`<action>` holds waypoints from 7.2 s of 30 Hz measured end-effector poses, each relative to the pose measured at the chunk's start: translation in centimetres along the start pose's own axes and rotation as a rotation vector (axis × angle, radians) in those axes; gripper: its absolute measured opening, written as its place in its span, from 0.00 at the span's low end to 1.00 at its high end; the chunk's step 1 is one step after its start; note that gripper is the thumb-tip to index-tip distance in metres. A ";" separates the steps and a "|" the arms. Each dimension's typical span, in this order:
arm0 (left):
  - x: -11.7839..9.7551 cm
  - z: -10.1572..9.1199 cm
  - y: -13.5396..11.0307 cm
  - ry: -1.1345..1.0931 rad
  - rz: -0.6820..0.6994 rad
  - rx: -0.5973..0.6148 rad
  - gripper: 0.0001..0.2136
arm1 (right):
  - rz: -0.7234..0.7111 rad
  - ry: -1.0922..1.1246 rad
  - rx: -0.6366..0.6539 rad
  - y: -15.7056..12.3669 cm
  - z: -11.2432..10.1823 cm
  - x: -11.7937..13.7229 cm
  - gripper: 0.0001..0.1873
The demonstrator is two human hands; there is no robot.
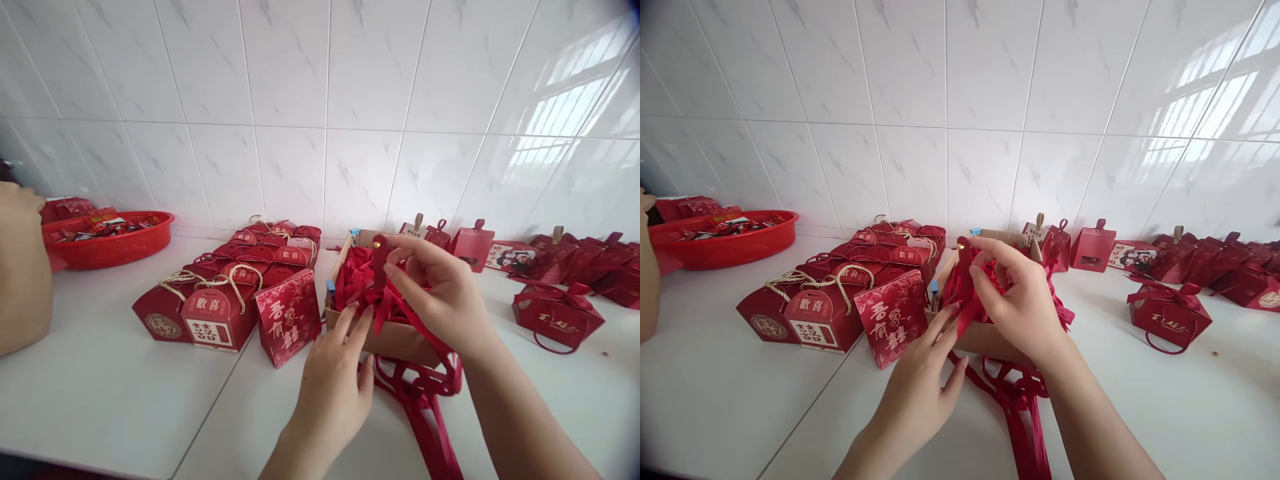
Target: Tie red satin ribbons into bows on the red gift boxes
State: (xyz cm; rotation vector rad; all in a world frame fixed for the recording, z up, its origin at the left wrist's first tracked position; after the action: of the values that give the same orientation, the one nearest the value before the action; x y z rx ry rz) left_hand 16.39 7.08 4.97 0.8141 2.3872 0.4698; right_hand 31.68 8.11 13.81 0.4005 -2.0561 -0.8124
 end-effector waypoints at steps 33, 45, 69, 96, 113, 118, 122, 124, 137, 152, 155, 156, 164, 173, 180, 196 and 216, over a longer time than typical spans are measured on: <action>0.3 -7.2 -1.7 -0.794 0.428 -0.410 0.13 | -0.456 0.272 0.593 -1.9 0.8 3.0 0.21; 0.9 -7.3 -1.3 -0.993 0.314 -0.297 0.11 | -0.388 0.343 0.624 -1.8 0.9 3.1 0.11; 0.9 -7.5 -0.7 -0.862 0.337 -0.273 0.07 | 0.287 -0.297 0.421 -8.6 -1.6 -2.1 0.09; 2.0 -6.5 -0.8 -0.875 0.134 -0.296 0.06 | 0.051 0.132 0.622 -1.2 0.3 4.1 0.11; 1.7 -6.8 -0.8 -1.096 0.169 -0.269 0.05 | 0.020 0.191 0.625 -2.3 0.4 4.3 0.07; 1.6 -6.5 -0.7 -1.087 0.136 -0.289 0.05 | -0.034 0.135 0.533 -2.6 1.2 4.6 0.08; 1.7 -6.3 -0.7 -1.079 0.088 -0.349 0.06 | -0.068 0.145 0.438 -2.8 1.9 4.2 0.07; 2.0 -6.3 -0.8 -1.019 0.048 -0.401 0.06 | -0.042 0.145 0.366 -2.8 2.0 3.9 0.04; 2.3 -5.7 -0.5 -1.110 -0.203 -0.505 0.05 | 0.288 0.673 0.520 -2.1 4.7 2.4 0.03; 3.4 -6.0 -0.9 -0.326 0.084 -0.541 0.13 | 0.479 0.800 0.489 -2.5 6.6 1.7 0.07; 3.7 -5.9 -0.9 -0.266 0.162 -0.521 0.15 | 0.464 0.801 0.403 -2.5 7.0 1.5 0.07; 3.8 -5.9 -0.9 -0.247 0.172 -0.512 0.16 | 0.461 0.799 0.369 -2.4 7.0 1.4 0.07; 6.3 -6.0 -0.3 -0.141 -0.072 -0.764 0.18 | 0.456 0.790 0.192 -0.9 5.8 0.1 0.06; 10.8 -3.5 0.3 -0.419 -0.368 -0.591 0.19 | 0.366 0.874 0.396 -0.3 5.7 -1.6 0.03; 9.8 -3.8 0.3 -0.458 -0.350 -0.557 0.12 | 0.346 0.732 0.435 -0.3 6.0 -1.7 0.05; 3.2 -4.7 -0.2 -0.571 -0.254 -0.602 0.07 | 0.028 0.292 0.273 -1.2 6.4 -0.7 0.04; 3.3 -3.5 0.0 -0.605 -0.221 -0.403 0.34 | 0.102 0.194 -0.004 -1.2 6.5 -1.2 0.11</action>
State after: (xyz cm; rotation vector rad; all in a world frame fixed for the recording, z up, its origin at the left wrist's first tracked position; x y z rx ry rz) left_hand 12.09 8.73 6.36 0.4212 1.7178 0.5041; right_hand 27.01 10.51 9.57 0.3544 -1.8782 -0.6888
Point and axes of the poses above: each hand's wrist, its own y-axis towards the middle knuckle, its own z-axis out of the palm, x = y × z, the point moved 1 cm from there along y, towards the middle knuckle, and after that the axes turned 4 degrees about z, right-handed, at the moved point
